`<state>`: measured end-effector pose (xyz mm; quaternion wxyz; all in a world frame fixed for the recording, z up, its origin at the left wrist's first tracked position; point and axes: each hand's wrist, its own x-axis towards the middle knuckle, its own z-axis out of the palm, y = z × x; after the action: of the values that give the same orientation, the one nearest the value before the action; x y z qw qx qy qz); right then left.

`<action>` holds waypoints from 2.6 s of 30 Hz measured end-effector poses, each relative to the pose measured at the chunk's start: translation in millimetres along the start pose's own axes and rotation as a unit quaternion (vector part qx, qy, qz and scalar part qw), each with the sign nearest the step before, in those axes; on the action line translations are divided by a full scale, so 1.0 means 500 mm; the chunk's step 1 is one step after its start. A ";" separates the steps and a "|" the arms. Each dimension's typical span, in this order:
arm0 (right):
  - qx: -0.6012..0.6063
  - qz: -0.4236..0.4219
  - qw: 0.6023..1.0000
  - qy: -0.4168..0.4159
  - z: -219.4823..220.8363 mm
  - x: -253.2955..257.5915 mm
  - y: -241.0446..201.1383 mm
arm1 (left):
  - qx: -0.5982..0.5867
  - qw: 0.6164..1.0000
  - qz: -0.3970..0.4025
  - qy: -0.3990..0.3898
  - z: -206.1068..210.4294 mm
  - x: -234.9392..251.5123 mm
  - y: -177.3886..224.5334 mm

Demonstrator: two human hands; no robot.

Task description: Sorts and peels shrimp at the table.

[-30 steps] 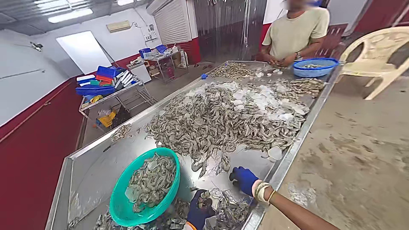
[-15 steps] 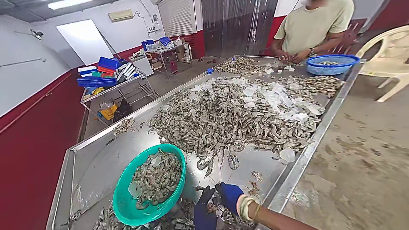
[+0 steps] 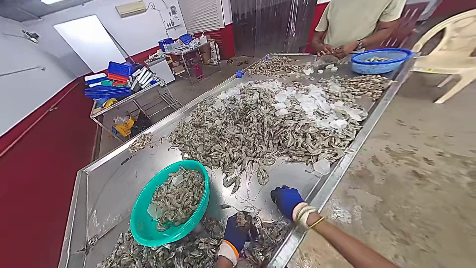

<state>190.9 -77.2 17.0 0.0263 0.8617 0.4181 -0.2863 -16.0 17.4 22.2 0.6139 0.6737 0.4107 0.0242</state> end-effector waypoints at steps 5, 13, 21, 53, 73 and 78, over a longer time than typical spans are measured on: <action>-0.067 -0.107 0.991 0.051 -0.078 0.141 0.009 | -0.098 0.991 0.088 0.014 0.003 0.004 -0.004; -0.105 -0.211 0.965 0.117 0.055 0.143 0.008 | 0.012 0.988 0.128 0.084 -0.003 0.037 -0.035; -0.043 -0.124 0.986 0.104 0.092 -0.035 -0.120 | 0.130 0.990 -0.009 0.057 0.068 0.040 -0.008; 0.054 0.064 0.996 0.002 -0.039 0.199 -0.216 | -0.132 0.977 0.083 0.146 -0.028 0.012 -0.058; -0.104 -0.171 0.978 0.060 0.063 -0.041 -0.183 | 0.129 0.989 -0.070 -0.008 -0.024 0.025 -0.028; 0.014 -0.096 0.992 0.075 0.021 -0.003 -0.119 | 0.065 0.994 -0.082 -0.013 -0.048 0.009 -0.012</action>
<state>141.3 -42.4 20.4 -0.0450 0.8369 0.4954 -0.2283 -28.9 38.9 20.9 0.5744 0.6765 0.4568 -0.0614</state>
